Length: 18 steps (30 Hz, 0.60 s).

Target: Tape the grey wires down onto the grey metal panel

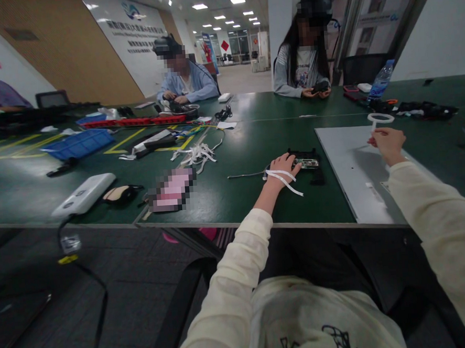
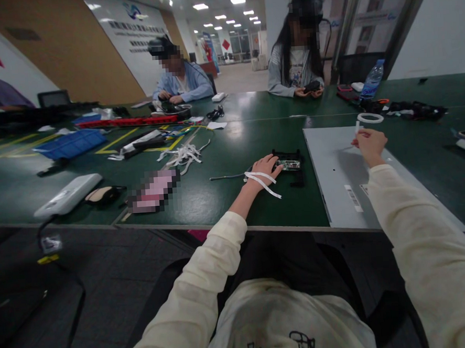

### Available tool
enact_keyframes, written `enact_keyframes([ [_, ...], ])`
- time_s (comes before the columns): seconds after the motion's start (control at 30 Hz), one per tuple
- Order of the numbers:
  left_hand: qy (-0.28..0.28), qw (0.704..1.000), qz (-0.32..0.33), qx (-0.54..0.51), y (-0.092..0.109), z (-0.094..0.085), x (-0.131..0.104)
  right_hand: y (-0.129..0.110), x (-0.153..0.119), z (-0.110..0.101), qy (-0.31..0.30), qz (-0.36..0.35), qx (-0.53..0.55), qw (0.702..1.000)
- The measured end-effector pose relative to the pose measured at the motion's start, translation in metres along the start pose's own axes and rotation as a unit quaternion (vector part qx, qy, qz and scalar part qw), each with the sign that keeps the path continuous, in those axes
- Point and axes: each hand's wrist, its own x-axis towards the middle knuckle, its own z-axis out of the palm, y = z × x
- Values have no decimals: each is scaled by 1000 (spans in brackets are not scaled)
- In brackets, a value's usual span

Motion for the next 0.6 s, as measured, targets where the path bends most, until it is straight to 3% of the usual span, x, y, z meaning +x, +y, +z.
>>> enact_keyframes([
  [0.17,-5,1000,-4,4,1,0,0,-10,9,-2,61,80,188,977],
  [0.27,-7,1000,0,3,1,0,1,-37,7,-16,60,68,434,896],
  [0.37,2,1000,4,5,1,1,2,-78,-15,-28,-93,14,605,791],
  [0.43,15,1000,1,11,2,3,3,-106,-39,-29,-184,-3,650,737],
  [0.47,20,1000,1,13,2,5,3,-120,-53,-28,-229,-19,650,725],
  [0.6,41,999,11,23,2,7,3,-165,-104,-14,-406,-74,556,722],
])
